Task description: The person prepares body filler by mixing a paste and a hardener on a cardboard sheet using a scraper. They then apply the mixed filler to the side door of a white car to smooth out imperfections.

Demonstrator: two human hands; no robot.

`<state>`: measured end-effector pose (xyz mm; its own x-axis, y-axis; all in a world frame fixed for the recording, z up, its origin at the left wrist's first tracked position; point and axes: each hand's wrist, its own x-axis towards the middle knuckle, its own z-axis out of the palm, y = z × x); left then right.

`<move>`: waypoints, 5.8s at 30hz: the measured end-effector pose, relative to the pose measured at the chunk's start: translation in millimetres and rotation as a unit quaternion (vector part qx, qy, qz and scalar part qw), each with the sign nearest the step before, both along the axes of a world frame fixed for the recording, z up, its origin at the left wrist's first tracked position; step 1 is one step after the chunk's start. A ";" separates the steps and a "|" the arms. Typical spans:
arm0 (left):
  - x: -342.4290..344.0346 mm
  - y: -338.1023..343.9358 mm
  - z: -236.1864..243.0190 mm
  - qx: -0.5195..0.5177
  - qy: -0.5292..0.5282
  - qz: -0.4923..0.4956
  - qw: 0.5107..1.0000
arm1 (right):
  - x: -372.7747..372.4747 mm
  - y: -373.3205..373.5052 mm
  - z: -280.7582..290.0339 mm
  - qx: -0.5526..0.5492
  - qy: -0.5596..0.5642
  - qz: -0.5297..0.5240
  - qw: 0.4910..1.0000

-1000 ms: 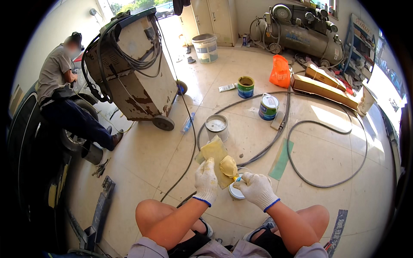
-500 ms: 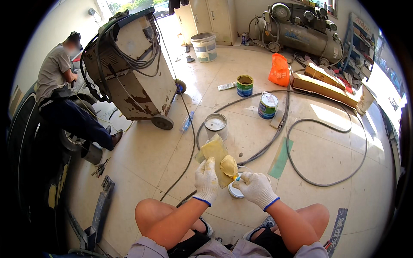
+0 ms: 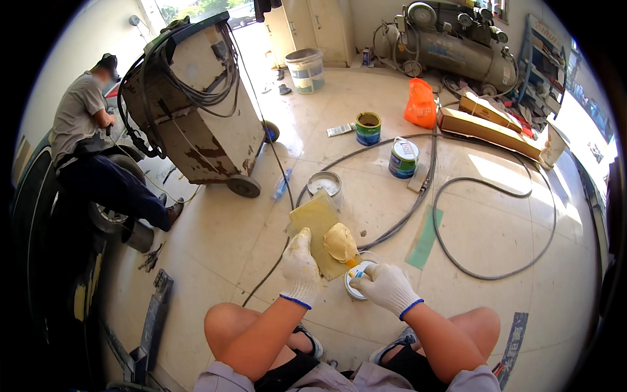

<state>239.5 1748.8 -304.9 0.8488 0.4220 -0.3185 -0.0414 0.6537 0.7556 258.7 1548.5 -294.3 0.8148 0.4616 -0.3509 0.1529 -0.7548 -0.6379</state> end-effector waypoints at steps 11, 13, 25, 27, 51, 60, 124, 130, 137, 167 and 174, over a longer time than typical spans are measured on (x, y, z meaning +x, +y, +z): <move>-5.3 25.9 25.7 -0.240 -0.058 -0.133 0.960 | -17.2 10.5 11.8 0.221 0.005 0.044 0.974; -5.0 22.6 19.5 -0.245 -0.059 -0.137 0.958 | -18.2 10.1 11.1 0.185 -0.023 0.050 0.981; -15.6 7.6 21.2 -0.227 -0.013 -0.220 0.949 | -20.5 8.9 -13.1 0.374 0.509 -0.058 0.773; -14.3 8.0 10.0 -0.239 -0.023 -0.244 0.940 | -19.5 1.2 -7.3 0.379 0.502 0.039 0.776; -18.8 17.3 17.8 -0.196 -0.005 -0.231 0.953 | -28.2 5.8 -33.4 0.412 0.506 -0.100 0.751; -19.0 18.3 2.9 -0.153 -0.007 -0.199 0.968 | -38.9 13.4 -15.3 0.175 0.026 0.072 0.982; -12.6 12.6 31.9 0.201 0.060 -0.080 0.974 | -3.0 -2.2 6.2 0.371 -0.295 0.071 0.878; -9.7 16.6 56.6 0.317 0.006 -0.058 0.947 | -21.8 -6.5 29.6 0.267 -0.361 0.127 0.884; -32.3 38.8 109.9 0.046 -0.081 0.068 0.993 | -11.3 -21.5 90.4 0.299 -0.391 0.076 0.867; -52.1 9.2 81.8 0.182 -0.039 -0.101 0.977 | -40.1 -15.9 100.3 0.235 -0.432 0.240 0.837; -54.1 6.5 88.7 0.201 -0.003 -0.166 0.965 | -23.8 -31.9 121.9 0.204 -0.377 0.141 0.892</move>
<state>185.5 1755.3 -216.2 0.9598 0.2149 -0.1804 0.1147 0.2863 0.9512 234.9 1516.7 -172.3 0.5788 0.6502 0.4921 0.8024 -0.3465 -0.4859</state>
